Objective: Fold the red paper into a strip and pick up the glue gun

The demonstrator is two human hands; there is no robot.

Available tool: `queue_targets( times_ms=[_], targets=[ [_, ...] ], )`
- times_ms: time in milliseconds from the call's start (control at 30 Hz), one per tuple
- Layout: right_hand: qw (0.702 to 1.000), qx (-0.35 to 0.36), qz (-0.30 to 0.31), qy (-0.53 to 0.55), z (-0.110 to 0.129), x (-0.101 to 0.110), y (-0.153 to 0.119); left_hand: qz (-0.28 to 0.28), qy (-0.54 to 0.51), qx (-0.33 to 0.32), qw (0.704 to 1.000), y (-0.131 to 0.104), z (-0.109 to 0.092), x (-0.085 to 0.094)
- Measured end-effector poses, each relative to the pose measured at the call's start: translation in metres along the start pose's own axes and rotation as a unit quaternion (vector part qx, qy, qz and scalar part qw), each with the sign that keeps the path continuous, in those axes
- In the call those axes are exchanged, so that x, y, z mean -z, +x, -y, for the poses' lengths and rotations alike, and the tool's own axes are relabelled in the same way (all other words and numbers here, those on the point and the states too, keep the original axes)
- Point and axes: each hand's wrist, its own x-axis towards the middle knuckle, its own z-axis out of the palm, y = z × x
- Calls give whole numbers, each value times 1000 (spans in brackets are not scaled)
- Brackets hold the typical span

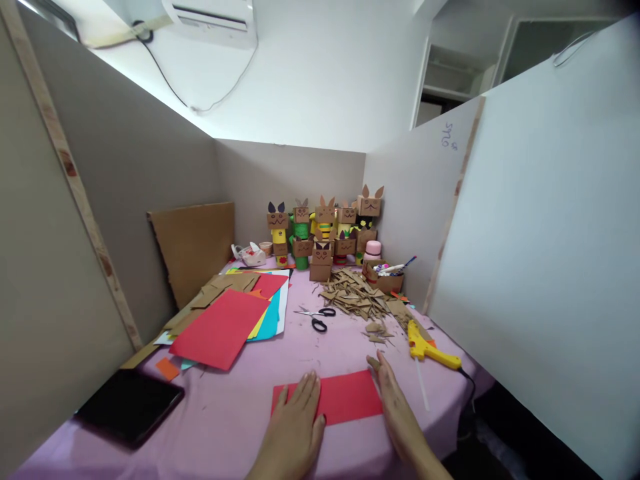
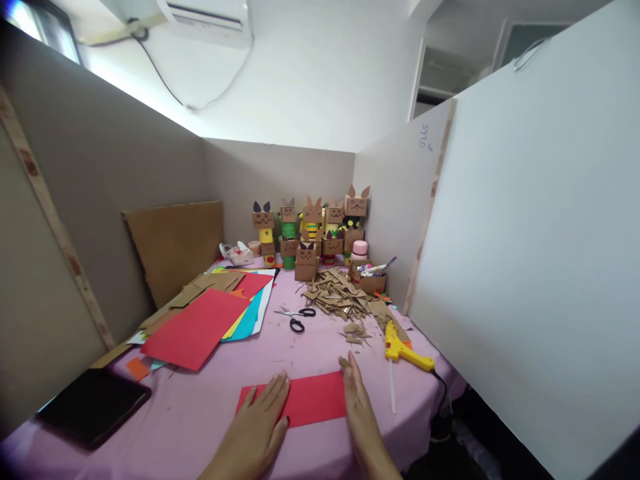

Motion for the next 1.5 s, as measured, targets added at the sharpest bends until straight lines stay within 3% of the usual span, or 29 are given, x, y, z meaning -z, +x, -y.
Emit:
queue_targets(
  times_ms=[133, 233, 333, 400, 467, 533, 667, 767, 833, 967, 1167, 1500],
  targets=[
    [1000, 1, -22, -2, 3, 8, 1, 2, 0, 3, 1000, 1, 1, -1],
    [997, 47, -54, -22, 7, 0, -2, 0, 2, 1, 1000, 1, 2, -4],
    [994, 102, 22, -24, 8, -18, -4, -9, 0, -5, 1000, 1, 2, -6],
    [992, 80, 96, -2, 4, -30, -2, -15, -6, -6, 1000, 0, 3, -7],
    [991, 27, 129, 37, -3, -36, 3, -19, -14, -9, 1000, -2, 4, -7],
    [988, -11, 126, 86, -10, -38, 9, -20, -21, -9, 1000, -3, 2, -4],
    [984, -20, 114, 139, -17, -36, 12, -15, -41, 27, 999, 1, -17, 1],
    [980, -43, 107, 162, -18, -34, 10, -23, -171, 8, 985, 8, -44, -7],
    [978, -69, 97, 172, -17, -33, 9, -36, -304, -30, 951, 14, -61, -18],
    [975, -102, 85, 181, -13, -32, 7, -34, -446, 15, 894, 25, -78, -36],
    [966, -121, 95, 209, -13, -31, 7, -44, -499, 113, 858, 21, -65, -29],
    [974, -84, 101, 183, -17, -28, 7, -83, -456, 181, 867, -5, -28, -12]
  ],
)
